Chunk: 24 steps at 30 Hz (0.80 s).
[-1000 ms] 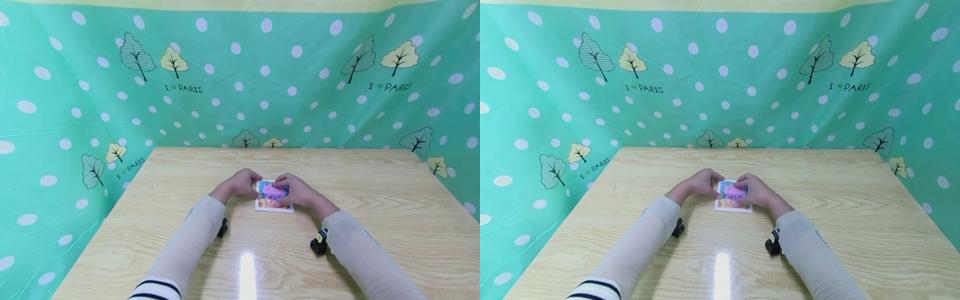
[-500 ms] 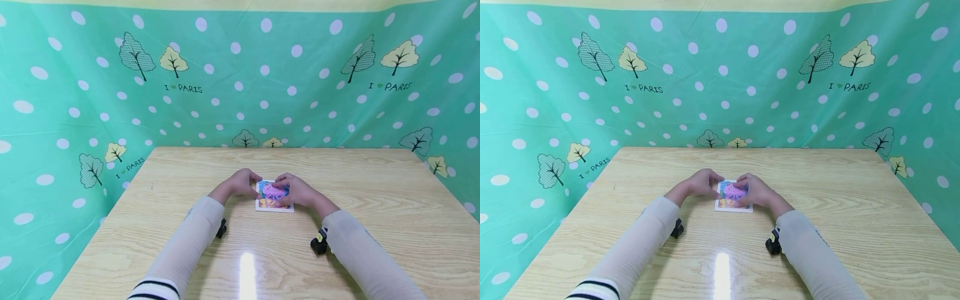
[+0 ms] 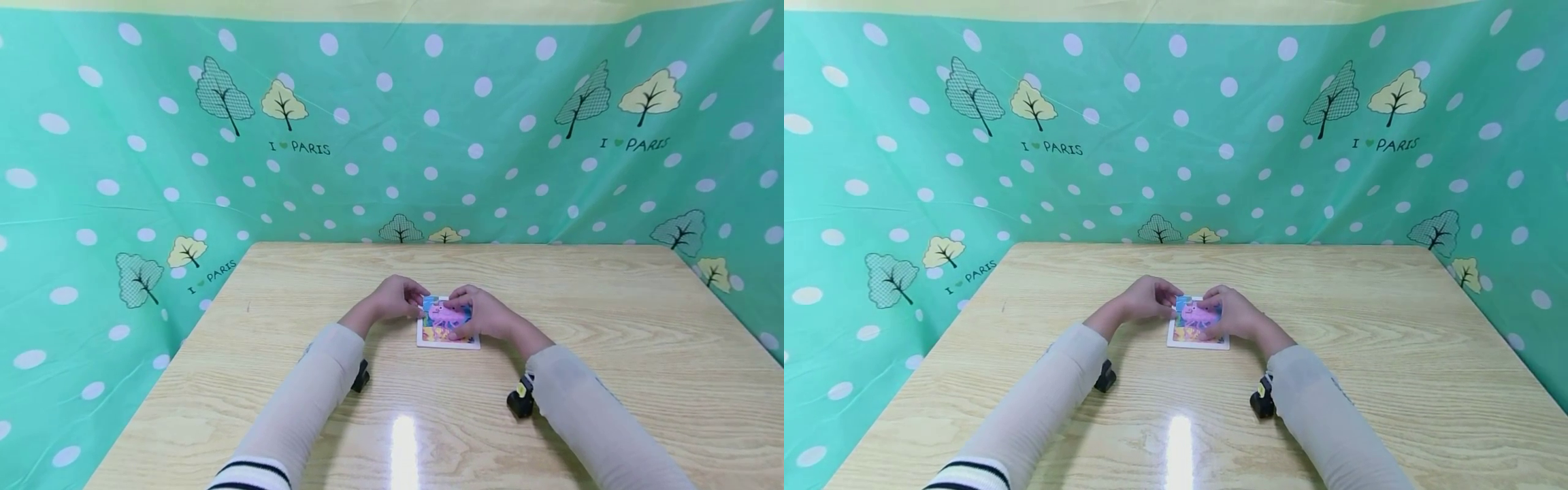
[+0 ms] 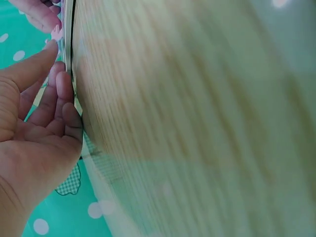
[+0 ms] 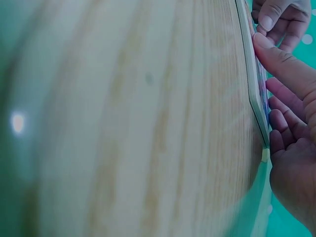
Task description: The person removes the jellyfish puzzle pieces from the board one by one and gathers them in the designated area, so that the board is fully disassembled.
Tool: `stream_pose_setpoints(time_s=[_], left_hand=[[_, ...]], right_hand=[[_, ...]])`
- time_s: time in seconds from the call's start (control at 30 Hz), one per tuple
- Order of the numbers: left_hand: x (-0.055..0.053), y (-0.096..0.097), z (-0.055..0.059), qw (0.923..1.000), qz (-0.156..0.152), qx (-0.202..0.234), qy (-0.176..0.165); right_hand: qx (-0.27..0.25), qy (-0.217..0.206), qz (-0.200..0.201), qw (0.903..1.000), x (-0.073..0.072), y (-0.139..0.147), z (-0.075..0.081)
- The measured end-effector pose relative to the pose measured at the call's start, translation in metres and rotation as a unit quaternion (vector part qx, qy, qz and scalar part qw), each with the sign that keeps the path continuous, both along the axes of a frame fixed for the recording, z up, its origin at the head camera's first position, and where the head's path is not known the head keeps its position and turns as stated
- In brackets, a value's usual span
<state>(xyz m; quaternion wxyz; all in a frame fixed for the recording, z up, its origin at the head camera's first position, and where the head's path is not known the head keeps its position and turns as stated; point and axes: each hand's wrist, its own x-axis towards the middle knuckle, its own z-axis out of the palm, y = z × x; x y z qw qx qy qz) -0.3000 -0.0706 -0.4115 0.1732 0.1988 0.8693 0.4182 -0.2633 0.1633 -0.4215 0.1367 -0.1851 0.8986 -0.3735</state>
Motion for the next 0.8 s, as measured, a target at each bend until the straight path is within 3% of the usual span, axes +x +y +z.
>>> stream_pose_setpoints(time_s=[0.27, 0.53, 0.8], left_hand=[[0.002, 0.002, 0.001, 0.9998, 0.007, 0.017, 0.01], [0.0, -0.005, -0.003, 0.9936, 0.033, 0.096, -0.049], [-0.001, -0.02, -0.004, 0.9917, 0.057, 0.102, -0.055]], right_hand=[[-0.003, -0.002, 0.003, 1.0, 0.0, 0.0, 0.0], [0.005, -0.002, 0.0, 1.0, 0.0, -0.001, 0.0], [0.008, 0.001, 0.0, 1.0, 0.0, 0.0, 0.0]])
